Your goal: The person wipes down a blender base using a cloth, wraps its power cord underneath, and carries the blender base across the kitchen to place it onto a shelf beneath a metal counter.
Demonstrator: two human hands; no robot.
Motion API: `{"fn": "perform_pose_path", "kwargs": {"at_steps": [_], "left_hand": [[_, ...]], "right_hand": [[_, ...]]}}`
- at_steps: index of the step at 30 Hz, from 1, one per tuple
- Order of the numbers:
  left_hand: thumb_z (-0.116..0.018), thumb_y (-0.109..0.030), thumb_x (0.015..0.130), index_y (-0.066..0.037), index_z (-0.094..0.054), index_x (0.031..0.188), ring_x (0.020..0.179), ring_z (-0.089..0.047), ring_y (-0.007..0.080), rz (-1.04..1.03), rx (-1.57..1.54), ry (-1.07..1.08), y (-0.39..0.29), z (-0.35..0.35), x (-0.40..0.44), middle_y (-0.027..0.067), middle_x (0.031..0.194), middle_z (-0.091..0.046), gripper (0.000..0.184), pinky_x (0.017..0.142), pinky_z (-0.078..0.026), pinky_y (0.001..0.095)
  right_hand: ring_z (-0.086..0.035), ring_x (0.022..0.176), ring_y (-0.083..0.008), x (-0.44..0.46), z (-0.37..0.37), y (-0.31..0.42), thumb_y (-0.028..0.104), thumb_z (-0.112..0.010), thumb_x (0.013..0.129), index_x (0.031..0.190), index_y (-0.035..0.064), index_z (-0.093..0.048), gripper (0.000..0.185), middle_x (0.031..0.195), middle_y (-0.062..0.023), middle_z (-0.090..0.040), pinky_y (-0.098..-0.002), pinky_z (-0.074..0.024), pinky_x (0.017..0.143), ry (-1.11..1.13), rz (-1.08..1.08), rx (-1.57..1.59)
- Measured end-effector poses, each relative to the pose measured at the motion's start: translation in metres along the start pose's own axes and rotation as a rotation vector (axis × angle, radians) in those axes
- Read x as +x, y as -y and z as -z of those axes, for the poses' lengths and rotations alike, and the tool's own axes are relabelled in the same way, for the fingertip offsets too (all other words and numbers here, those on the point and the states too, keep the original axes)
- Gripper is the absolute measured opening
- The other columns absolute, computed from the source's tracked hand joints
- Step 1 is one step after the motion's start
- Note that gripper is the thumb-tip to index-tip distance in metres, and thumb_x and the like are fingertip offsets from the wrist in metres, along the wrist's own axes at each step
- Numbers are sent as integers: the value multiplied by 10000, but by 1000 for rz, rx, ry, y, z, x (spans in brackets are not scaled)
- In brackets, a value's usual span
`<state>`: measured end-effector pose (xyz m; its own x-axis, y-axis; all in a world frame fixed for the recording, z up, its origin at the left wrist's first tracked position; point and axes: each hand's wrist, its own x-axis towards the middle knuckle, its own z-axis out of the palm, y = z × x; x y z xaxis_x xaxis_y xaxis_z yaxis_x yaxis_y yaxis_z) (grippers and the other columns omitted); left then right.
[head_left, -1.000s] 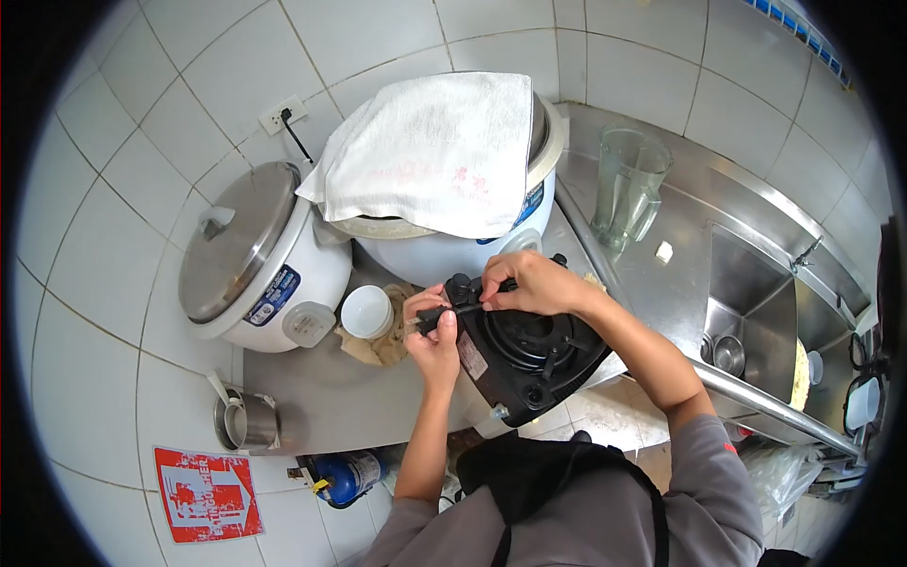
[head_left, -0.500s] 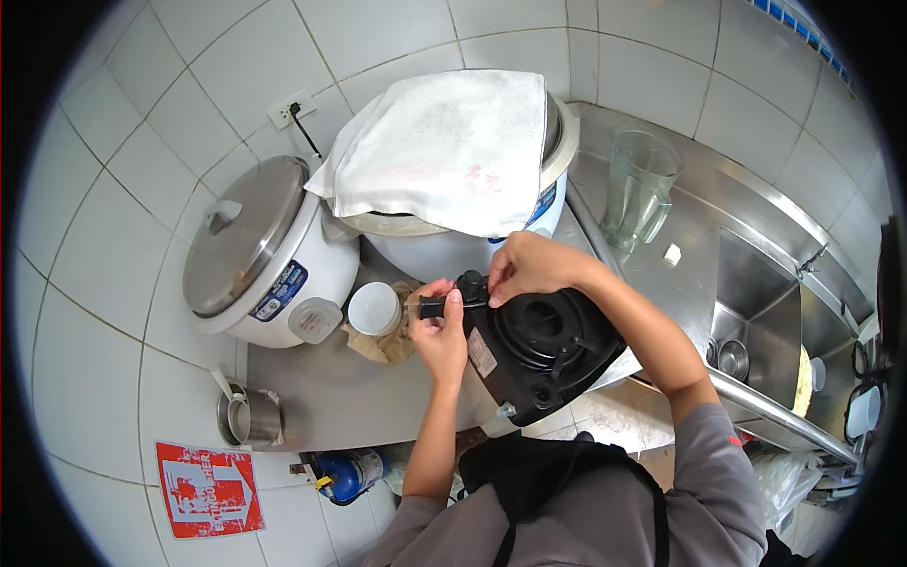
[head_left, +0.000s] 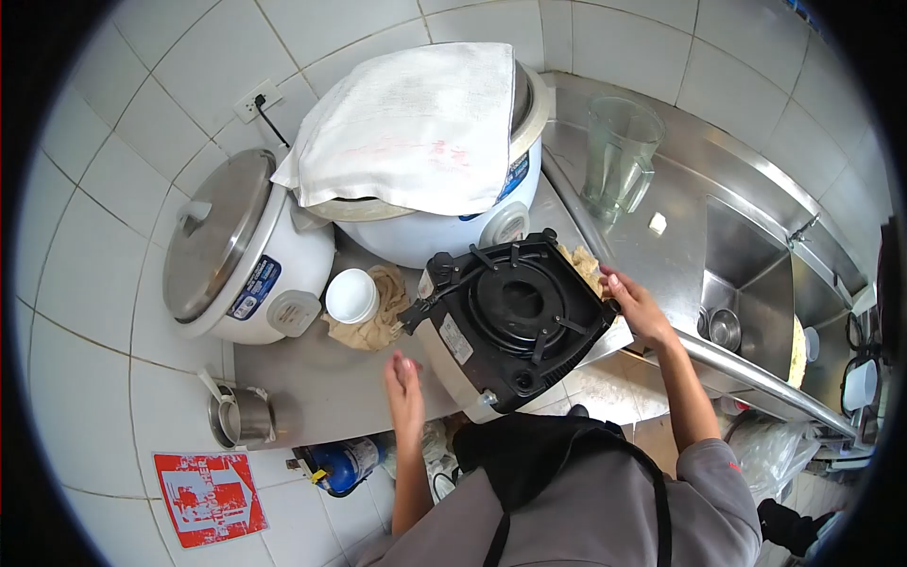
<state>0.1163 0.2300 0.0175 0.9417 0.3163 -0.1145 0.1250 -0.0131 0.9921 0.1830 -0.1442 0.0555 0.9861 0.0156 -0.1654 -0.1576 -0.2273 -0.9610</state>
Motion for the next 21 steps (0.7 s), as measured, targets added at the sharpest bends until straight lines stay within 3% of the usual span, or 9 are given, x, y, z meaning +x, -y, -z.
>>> {"fn": "perform_pose_path", "kwargs": {"at_steps": [2,5,6,9,10,14,17,21], "left_hand": [[-370,-476,941,-1,-332,1319,1087,-475,208,271,-196,121,20,2,-12,128,1186,-477,608,936,-375,381],[-270,-617,898,-23,-301,1348,1127,-461,233,251,-331,227,17,-17,-15,134,1249,-449,746,945,-379,400],[-272,-630,890,-30,-289,1358,1149,-447,239,284,-360,206,14,-26,-15,133,1274,-432,762,959,-370,399],[-289,-651,872,-45,-278,1371,1193,-426,249,350,-492,174,2,-50,-11,119,1324,-412,785,990,-354,390],[-305,-645,873,-47,-293,1366,1192,-433,246,359,-561,179,-1,-54,-11,108,1322,-424,775,995,-356,383],[-332,-637,870,-52,-315,1360,1190,-442,243,315,-602,206,-9,-58,-15,94,1318,-439,764,997,-364,372],[-346,-633,868,-49,-325,1355,1189,-445,235,299,-626,258,-6,-56,-9,89,1316,-444,760,1000,-363,361],[-374,-590,883,-47,-360,1336,1189,-450,228,274,-673,321,-12,-54,-10,80,1288,-476,707,1001,-362,358]], "right_hand": [[-445,1197,-263,-12,-10,3,504,-385,925,1313,38,-430,608,1240,-190,-508,-343,-347,979,38,-145,188],[-377,1251,-256,-11,-18,11,524,-355,926,1333,17,-394,652,1328,-186,-428,-332,-312,1006,74,42,93],[-462,1175,-250,-12,-24,19,514,-460,891,1282,-26,-447,667,1248,-197,-505,-327,-349,973,13,85,97],[-547,1067,-247,-10,-28,30,499,-575,831,1209,-42,-521,662,1123,-203,-588,-326,-390,932,20,-6,-74],[-592,973,-238,-10,-31,27,479,-646,782,1143,-59,-567,653,1019,-196,-632,-319,-421,894,-43,95,-122],[-589,975,-212,-5,-22,37,480,-592,830,1166,-79,-535,654,1030,-207,-624,-303,-424,886,62,96,-68],[-539,1089,-294,27,-22,32,587,-440,864,1244,-78,-453,766,1170,-243,-548,-330,-386,943,194,63,-178],[-508,1117,-364,36,-34,18,629,-377,861,1264,-83,-407,819,1175,-301,-512,-355,-377,953,239,167,-386]]}}
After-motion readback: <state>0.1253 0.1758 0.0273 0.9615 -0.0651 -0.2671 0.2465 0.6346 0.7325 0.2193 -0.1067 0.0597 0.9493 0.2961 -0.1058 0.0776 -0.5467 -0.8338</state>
